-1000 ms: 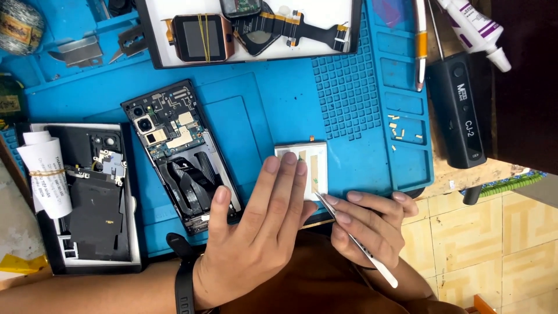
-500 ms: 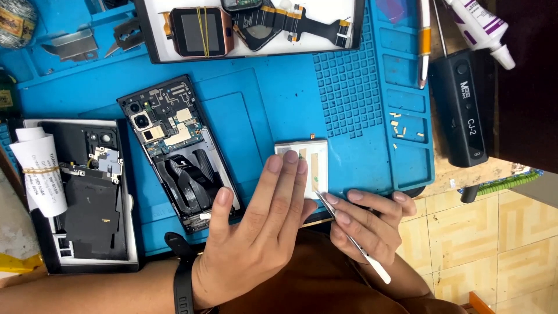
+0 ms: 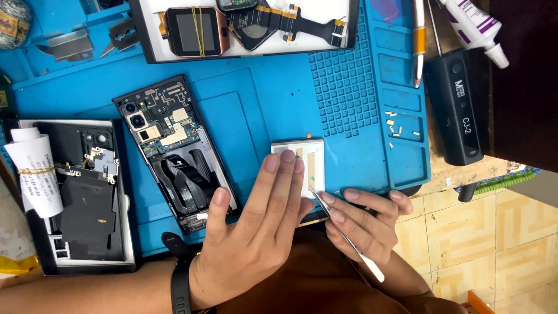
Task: Applying adhesive tape to a replacement battery and installing it into a smartphone chassis.
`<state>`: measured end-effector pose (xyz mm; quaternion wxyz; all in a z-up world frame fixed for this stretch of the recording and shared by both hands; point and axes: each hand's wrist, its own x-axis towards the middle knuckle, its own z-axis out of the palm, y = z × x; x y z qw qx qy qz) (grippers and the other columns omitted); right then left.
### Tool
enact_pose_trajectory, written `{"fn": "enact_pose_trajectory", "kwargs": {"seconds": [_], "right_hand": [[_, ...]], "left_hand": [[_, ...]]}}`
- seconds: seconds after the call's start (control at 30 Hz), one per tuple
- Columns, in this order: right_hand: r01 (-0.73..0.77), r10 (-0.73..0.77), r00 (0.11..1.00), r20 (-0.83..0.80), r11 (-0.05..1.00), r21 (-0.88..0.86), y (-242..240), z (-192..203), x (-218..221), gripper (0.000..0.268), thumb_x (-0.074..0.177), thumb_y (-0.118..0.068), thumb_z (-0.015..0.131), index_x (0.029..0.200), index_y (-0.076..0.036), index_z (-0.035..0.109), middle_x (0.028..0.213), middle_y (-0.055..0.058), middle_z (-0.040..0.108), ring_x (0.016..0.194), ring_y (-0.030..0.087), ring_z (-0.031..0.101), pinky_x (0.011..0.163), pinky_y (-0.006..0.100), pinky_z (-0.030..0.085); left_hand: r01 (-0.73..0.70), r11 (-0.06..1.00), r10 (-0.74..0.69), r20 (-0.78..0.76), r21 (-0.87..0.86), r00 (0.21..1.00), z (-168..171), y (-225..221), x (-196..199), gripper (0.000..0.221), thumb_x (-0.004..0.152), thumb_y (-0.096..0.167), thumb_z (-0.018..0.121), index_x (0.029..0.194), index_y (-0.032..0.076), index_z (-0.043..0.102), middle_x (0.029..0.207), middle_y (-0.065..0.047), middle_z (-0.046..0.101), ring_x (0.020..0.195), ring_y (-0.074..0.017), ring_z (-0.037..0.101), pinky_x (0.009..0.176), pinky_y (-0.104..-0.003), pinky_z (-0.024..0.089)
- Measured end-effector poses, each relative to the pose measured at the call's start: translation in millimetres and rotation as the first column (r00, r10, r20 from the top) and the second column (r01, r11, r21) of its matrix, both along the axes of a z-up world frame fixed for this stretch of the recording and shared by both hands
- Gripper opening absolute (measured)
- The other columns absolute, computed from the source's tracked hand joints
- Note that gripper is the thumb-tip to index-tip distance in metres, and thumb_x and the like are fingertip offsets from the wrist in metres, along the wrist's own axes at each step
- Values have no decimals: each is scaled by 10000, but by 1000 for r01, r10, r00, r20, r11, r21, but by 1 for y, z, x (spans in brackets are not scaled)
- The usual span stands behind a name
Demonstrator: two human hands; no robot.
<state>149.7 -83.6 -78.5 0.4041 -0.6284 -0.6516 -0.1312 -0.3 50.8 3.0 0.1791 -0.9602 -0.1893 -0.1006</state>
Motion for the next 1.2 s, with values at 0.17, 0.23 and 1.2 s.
{"fn": "enact_pose_trajectory", "kwargs": {"seconds": [0.17,0.23,1.2], "right_hand": [[20,-20,1000,1,998,56,5,-1,-3,152,941,-222,491,1040,-138,567,929,26,715,932,175,615,1063,358,218],[28,-28,1000,-2,999,43,4,0,-3,143,942,-216,492,1026,-134,574,933,30,713,934,178,619,1063,363,221],[282,-253,955,-154,936,213,28,45,-3,208,942,-219,512,869,-64,629,758,90,646,667,232,638,1005,341,314]], "left_hand": [[5,1000,-5,10,7,1000,0,0,0,401,1068,453,409,1278,192,631,1311,28,595,1269,-116,468,1141,-474,105],[2,1000,-2,-2,3,1000,0,0,-1,414,1065,463,411,1296,189,618,1319,27,590,1272,-116,468,1128,-466,123],[-139,946,196,174,-294,965,19,-7,14,250,1028,431,579,1040,182,593,1327,-61,591,1298,-259,476,1056,-527,187]]}}
